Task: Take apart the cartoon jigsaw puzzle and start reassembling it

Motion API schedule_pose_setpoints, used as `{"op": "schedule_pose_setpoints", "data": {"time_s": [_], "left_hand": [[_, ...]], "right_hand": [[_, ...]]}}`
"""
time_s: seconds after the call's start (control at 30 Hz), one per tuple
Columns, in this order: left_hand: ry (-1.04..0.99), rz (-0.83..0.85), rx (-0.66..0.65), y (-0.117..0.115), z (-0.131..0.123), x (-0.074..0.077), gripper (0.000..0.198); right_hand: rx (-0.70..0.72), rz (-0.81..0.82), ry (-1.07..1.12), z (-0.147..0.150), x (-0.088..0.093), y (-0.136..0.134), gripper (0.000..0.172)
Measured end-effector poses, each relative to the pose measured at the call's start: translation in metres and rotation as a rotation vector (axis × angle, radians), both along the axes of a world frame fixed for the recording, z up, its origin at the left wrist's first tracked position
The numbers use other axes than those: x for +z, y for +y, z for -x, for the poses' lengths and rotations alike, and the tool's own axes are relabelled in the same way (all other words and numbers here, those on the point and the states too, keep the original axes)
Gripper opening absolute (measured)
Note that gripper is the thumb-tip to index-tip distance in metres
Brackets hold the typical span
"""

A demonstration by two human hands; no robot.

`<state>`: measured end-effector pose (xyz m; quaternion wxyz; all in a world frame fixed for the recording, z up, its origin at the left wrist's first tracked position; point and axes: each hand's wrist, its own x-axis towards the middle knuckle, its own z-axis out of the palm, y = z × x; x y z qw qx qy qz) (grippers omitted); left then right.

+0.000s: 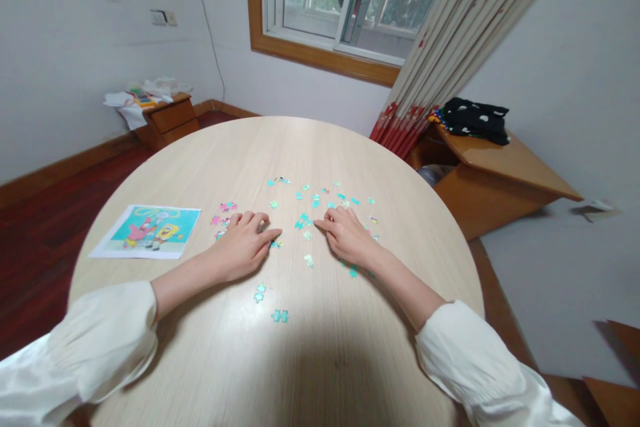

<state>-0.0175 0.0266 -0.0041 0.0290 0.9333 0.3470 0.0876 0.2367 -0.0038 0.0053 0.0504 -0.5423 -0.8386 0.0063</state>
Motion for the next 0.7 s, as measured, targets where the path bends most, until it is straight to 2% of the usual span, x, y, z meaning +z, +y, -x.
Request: {"op": "schedule_pose_setpoints", "data": {"time_s": [0.2, 0.37, 0.53, 0.7], "left_hand": [[0.048, 0.022, -0.004, -0.006, 0.007, 0.003, 0.040], [-0.003, -0.009, 0.020, -0.003, 0.013, 0.005, 0.038], [-0.004, -0.045, 0.065, 0.013, 0.020, 0.007, 0.038], [0.080, -0.056, 0.110, 0.036, 0.009, 0.007, 0.044]], "right_hand": [[-0.023, -0.003, -0.029, 0.001, -0.001, 0.003, 0.035], [-0.069, -0.009, -0.075, -0.001, 0.001, 0.006, 0.033], [-0.079, -0.019, -0.088, -0.001, 0.002, 0.009, 0.031], [-0.081, -0.012, -0.117, 0.012, 0.002, 0.024, 0.030]]}}
